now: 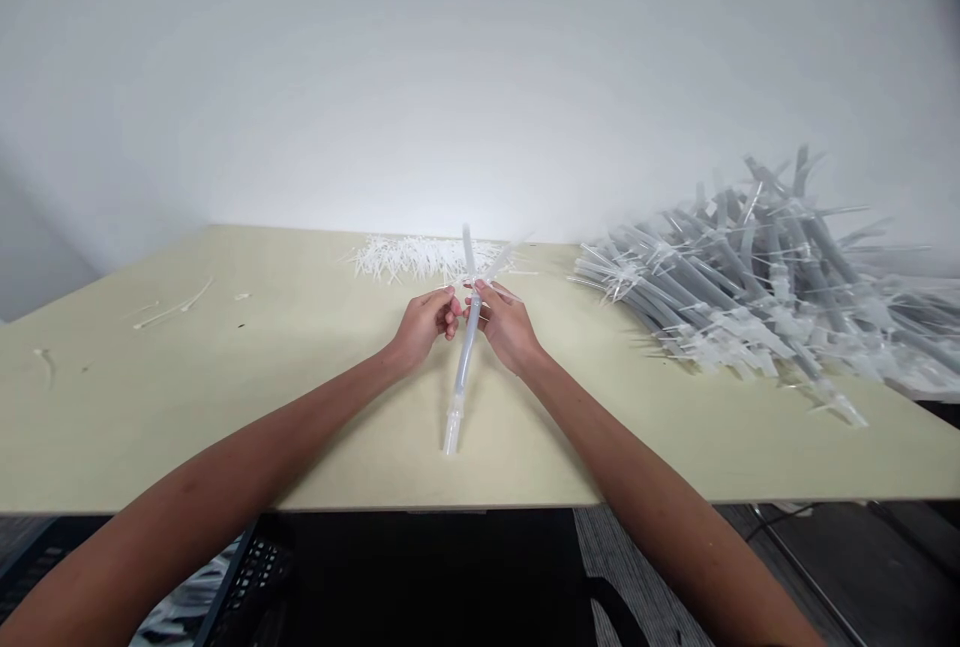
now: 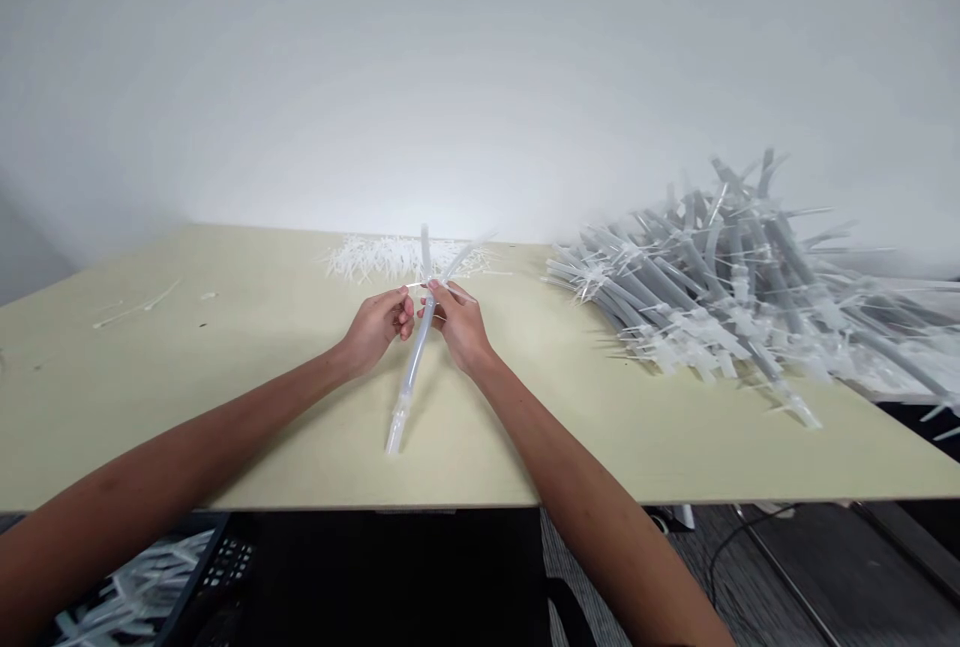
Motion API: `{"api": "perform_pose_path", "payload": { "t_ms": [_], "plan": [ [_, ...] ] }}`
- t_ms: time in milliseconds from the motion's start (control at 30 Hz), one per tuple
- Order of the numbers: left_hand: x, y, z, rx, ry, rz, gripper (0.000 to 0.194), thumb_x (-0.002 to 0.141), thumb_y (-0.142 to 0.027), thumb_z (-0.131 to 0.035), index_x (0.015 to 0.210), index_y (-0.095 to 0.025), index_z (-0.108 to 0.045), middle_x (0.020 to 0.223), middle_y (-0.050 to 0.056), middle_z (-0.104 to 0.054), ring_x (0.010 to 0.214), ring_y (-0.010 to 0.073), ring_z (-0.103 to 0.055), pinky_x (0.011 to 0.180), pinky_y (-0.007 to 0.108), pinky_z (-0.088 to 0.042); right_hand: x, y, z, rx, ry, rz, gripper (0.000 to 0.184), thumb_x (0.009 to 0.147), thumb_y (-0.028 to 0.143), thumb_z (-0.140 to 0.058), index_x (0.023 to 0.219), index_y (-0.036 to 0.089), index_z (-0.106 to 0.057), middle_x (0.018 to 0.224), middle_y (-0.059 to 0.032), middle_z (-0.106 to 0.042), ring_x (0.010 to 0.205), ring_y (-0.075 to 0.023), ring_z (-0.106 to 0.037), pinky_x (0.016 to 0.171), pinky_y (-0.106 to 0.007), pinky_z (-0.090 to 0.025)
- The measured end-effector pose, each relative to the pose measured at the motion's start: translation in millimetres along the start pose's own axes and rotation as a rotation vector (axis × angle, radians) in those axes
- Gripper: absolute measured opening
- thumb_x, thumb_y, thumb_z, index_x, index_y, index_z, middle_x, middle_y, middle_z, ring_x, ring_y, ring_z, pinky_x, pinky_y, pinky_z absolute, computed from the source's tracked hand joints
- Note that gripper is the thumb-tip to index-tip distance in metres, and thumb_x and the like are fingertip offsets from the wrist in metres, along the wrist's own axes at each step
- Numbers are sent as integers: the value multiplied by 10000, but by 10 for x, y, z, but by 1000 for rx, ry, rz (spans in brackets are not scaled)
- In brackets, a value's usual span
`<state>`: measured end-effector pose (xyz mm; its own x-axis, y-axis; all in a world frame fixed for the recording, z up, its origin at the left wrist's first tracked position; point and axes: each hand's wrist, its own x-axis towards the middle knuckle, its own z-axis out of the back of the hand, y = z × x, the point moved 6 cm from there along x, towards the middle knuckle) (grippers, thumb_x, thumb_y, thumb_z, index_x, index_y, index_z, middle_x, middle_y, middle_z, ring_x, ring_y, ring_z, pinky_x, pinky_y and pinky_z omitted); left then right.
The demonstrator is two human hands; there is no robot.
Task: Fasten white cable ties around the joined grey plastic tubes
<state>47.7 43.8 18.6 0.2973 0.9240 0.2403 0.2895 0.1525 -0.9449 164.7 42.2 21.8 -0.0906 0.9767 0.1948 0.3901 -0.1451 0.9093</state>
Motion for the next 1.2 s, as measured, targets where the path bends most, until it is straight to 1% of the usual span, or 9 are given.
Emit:
{"api": "perform_pose_path", "payload": {
  "t_ms": [167,267,367,533,667,800,967,1100,1200],
  "plan": [
    [-18,-37,-62,30,75,22,395,860,-471,-436,637,-160,-534,519,-24,-374,451,100,-428,476,250,-331,-47,30,-82,-10,49,-7,313,742,483,-637,862,195,-631,718,-21,-618,701,-158,-607,663,-304,-478],
    [-32,-51,-85,83,77,6,425,862,-488,-427,600,-166,-519,492,-26,-370,439,104,-422,478,256,-330,-81,41,-143,-33,90,-18,316,755,484,-621,871,191,-639,676,-22,-605,687,-171,-604,625,-314,-480],
    [-43,-73,-83,155,42,-26,434,859,-486,-442,568,-170,-505,479,-33,-350,434,100,-415,503,262,-339,-82,46,-151,-62,90,-15,313,740,486,-633,830,186,-635,667,-21,-597,682,-174,-597,619,-316,-478],
    [-65,-40,-33,299,-50,-44,423,862,-465,-441,543,-187,-454,451,-42,-333,407,103,-395,495,265,-310,-25,4,-65,-134,19,19,270,714,453,-658,710,188,-611,687,-7,-589,669,-139,-559,648,-293,-466],
    [-92,19,8,419,-121,-53,407,865,-441,-445,540,-197,-473,419,-32,-392,411,118,-371,492,273,-258,16,-81,28,-211,-44,43,272,703,446,-654,655,186,-593,679,2,-570,629,-125,-521,603,-278,-450],
    [-97,47,14,479,-134,-66,393,853,-389,-482,507,-203,-486,429,-17,-440,449,132,-381,526,279,-244,36,-168,100,-261,-83,46,287,689,460,-652,618,194,-570,624,20,-543,574,-113,-485,575,-275,-431],
    [-71,117,21,468,-102,-34,403,860,-423,-474,527,-199,-509,411,-20,-435,421,126,-391,522,277,-269,37,-194,145,-235,-94,13,282,685,453,-657,617,192,-576,637,18,-559,578,-116,-498,593,-285,-431],
    [-51,193,-3,385,-31,26,415,869,-512,-418,627,-192,-523,446,-31,-409,407,122,-430,475,265,-327,15,-180,114,-148,-34,-45,274,705,460,-654,732,188,-634,665,-6,-591,648,-148,-556,658,-306,-456],
    [-41,223,-35,309,36,66,419,854,-553,-422,682,-183,-517,501,-33,-400,417,113,-442,441,255,-357,-12,-178,66,-82,18,-91,307,735,497,-621,792,196,-640,622,-8,-582,631,-164,-571,664,-319,-463]
  ]
}}
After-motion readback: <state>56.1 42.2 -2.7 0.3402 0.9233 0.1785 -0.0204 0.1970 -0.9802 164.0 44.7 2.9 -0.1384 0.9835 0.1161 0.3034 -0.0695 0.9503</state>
